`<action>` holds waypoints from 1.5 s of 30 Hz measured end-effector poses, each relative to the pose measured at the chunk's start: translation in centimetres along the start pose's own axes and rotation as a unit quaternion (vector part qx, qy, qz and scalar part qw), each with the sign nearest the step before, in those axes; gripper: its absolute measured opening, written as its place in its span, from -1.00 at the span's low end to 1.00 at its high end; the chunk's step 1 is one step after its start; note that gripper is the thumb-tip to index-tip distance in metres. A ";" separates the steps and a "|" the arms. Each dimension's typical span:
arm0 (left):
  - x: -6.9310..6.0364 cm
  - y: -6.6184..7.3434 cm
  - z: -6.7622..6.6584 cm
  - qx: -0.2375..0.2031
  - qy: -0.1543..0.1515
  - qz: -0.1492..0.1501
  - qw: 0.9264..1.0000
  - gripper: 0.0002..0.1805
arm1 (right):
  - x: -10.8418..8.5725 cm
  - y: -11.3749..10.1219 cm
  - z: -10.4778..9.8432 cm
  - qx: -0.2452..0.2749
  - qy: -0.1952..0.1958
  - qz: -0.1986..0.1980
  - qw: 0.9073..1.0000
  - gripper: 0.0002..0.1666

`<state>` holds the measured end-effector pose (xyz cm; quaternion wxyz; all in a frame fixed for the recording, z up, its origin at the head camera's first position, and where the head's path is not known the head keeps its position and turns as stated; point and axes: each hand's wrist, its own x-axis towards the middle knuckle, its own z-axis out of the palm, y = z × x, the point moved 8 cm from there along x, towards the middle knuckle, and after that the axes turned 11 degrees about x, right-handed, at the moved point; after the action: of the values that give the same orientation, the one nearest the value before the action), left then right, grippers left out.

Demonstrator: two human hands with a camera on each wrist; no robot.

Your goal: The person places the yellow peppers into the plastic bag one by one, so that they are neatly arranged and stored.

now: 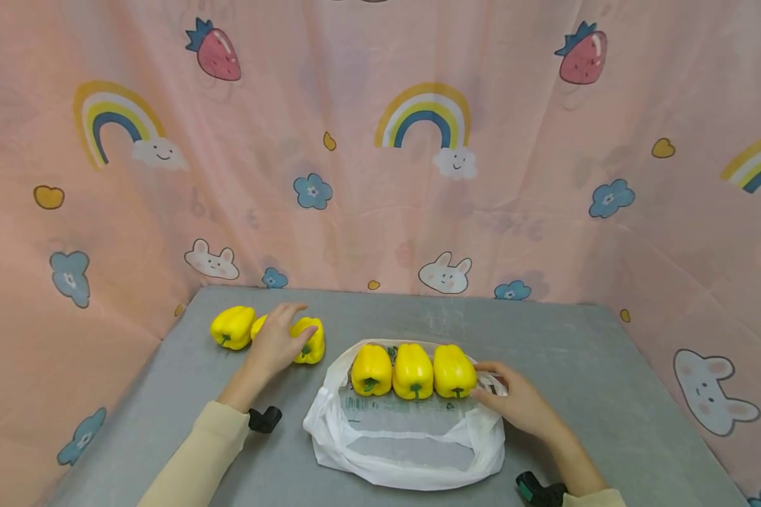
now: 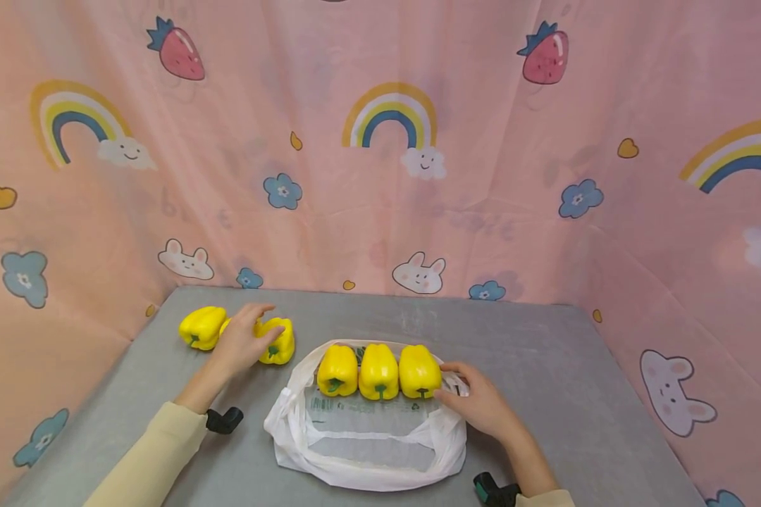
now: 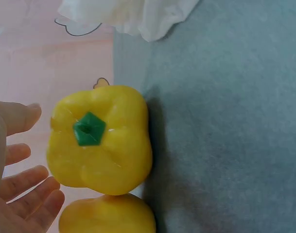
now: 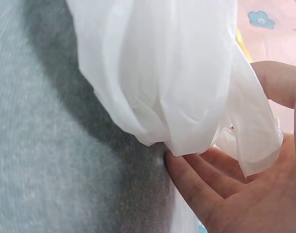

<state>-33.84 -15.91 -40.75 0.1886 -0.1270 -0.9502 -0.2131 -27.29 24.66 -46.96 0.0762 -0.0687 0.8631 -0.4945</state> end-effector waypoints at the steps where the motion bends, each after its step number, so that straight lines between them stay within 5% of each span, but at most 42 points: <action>1: 0.0 -0.2 0.3 0.004 -0.007 -0.005 1.000 -0.46 | 0.0 0.0 0.0 0.001 -0.001 -0.002 1.000 -0.25; 11: -0.4 0.2 1.4 0.003 -0.038 0.000 0.999 -0.46 | 0.0 -0.3 0.2 0.010 -0.008 -0.003 1.000 -0.24; 34: -0.8 1.6 4.1 0.022 -0.163 -0.010 0.986 -0.23 | 0.0 0.0 0.1 -0.003 0.003 -0.005 1.000 -0.23; 45: -0.4 1.7 3.5 0.032 -0.152 -0.009 0.988 -0.22 | 0.0 0.0 0.1 -0.001 0.002 -0.001 1.000 -0.22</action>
<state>-33.95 -12.89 -43.20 0.0436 -0.1430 -0.9753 -0.1625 -27.27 24.55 -47.01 0.0739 -0.0681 0.8635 -0.4942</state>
